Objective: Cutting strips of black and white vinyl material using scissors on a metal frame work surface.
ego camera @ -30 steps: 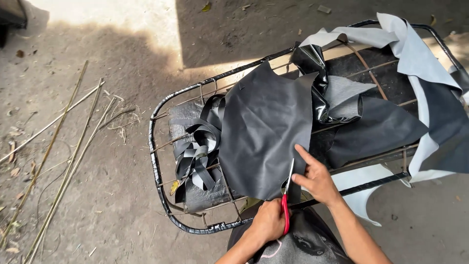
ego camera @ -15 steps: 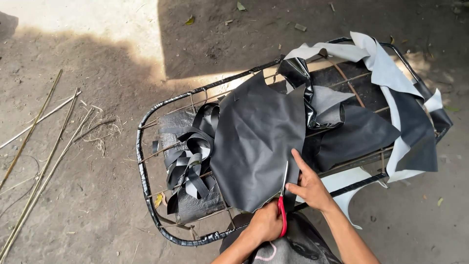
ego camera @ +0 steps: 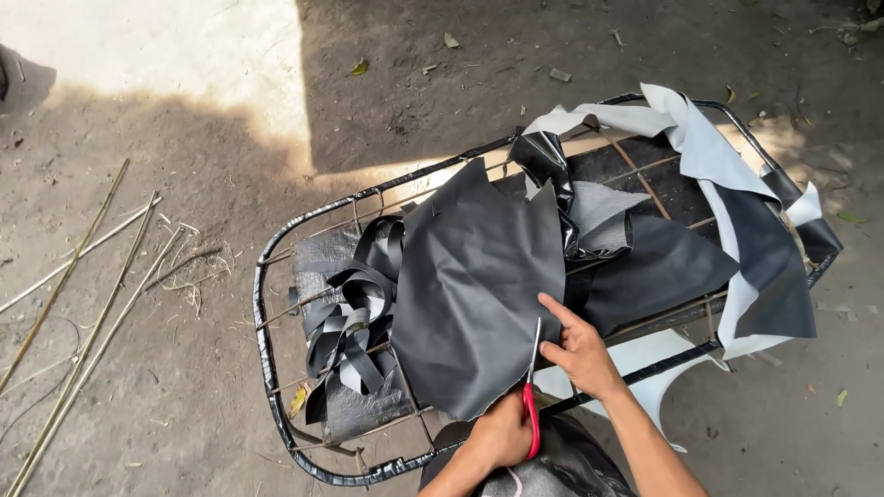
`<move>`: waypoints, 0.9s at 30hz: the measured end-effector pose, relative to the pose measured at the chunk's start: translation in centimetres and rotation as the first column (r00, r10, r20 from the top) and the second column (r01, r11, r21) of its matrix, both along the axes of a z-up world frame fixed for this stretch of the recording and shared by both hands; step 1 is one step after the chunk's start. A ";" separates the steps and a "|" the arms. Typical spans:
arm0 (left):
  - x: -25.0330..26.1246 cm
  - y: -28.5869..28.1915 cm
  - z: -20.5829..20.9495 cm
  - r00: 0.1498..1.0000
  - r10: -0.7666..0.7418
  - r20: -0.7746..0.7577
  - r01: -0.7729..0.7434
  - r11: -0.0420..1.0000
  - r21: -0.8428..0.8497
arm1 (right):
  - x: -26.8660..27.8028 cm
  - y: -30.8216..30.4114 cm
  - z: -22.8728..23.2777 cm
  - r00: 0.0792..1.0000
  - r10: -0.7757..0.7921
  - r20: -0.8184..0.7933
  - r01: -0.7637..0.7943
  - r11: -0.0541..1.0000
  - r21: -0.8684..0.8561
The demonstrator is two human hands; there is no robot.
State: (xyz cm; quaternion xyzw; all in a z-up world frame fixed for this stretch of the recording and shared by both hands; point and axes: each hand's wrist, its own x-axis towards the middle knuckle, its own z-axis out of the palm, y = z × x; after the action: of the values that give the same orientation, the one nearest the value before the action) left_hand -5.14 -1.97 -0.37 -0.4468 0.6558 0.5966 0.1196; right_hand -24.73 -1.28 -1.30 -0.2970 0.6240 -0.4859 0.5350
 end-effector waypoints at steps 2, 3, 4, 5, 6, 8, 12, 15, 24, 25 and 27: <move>-0.3 -0.2 0.0 0.999 -0.008 0.049 0.006 0.999 0.052 | -0.1 0.3 0.0 0.999 0.024 0.032 -0.023 0.999 -0.035; -0.5 -0.2 -1.0 1.000 -0.030 0.006 0.030 0.999 -0.044 | -0.2 0.3 0.4 0.995 0.050 -0.090 -0.048 0.999 0.019; -0.7 -0.3 -2.0 0.998 -0.055 -0.033 0.050 0.989 -0.140 | -0.2 0.3 0.9 0.974 0.081 -0.210 -0.067 0.995 0.076; -0.6 -0.3 -1.9 0.998 -0.054 -0.039 0.048 0.987 -0.152 | -0.3 0.3 0.8 0.973 0.080 -0.217 -0.067 0.996 0.065; -0.5 -0.2 -1.9 0.997 -0.030 -0.072 0.018 0.987 -0.159 | -0.3 0.3 0.6 0.976 0.073 -0.204 -0.060 0.996 0.066; -0.6 -0.1 -2.8 0.994 -0.003 -0.109 -0.016 0.985 -0.170 | -0.3 0.1 0.9 0.978 0.067 -0.197 -0.056 0.997 0.061; -0.6 0.4 -3.6 0.999 -0.010 -0.045 0.003 0.988 -0.157 | 0.1 0.4 1.4 0.966 0.087 -0.242 -0.050 0.986 0.157; -0.7 0.2 -2.8 0.998 0.007 -0.056 -0.014 0.993 -0.121 | 0.4 0.5 1.3 0.979 0.079 -0.190 -0.049 0.987 0.156; -0.7 0.2 -3.4 0.996 -0.055 -0.065 0.041 0.980 -0.195 | 0.2 -0.1 0.1 0.998 0.012 -0.059 -0.010 0.999 0.033; -0.7 0.4 -3.3 0.996 -0.063 -0.061 0.051 0.980 -0.193 | -0.2 -0.1 -0.8 0.998 -0.056 -0.026 0.055 0.998 -0.005; -0.6 0.5 -3.3 0.995 -0.046 -0.088 0.028 0.980 -0.196 | -0.6 -0.2 -1.1 0.996 -0.088 -0.018 0.089 0.996 0.012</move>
State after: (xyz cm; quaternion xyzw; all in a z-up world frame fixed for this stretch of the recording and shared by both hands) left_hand -5.74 -1.43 -3.71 -0.4160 0.7241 0.5473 0.0562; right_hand -25.32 -1.43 -2.37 -0.2698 0.6446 -0.5024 0.5093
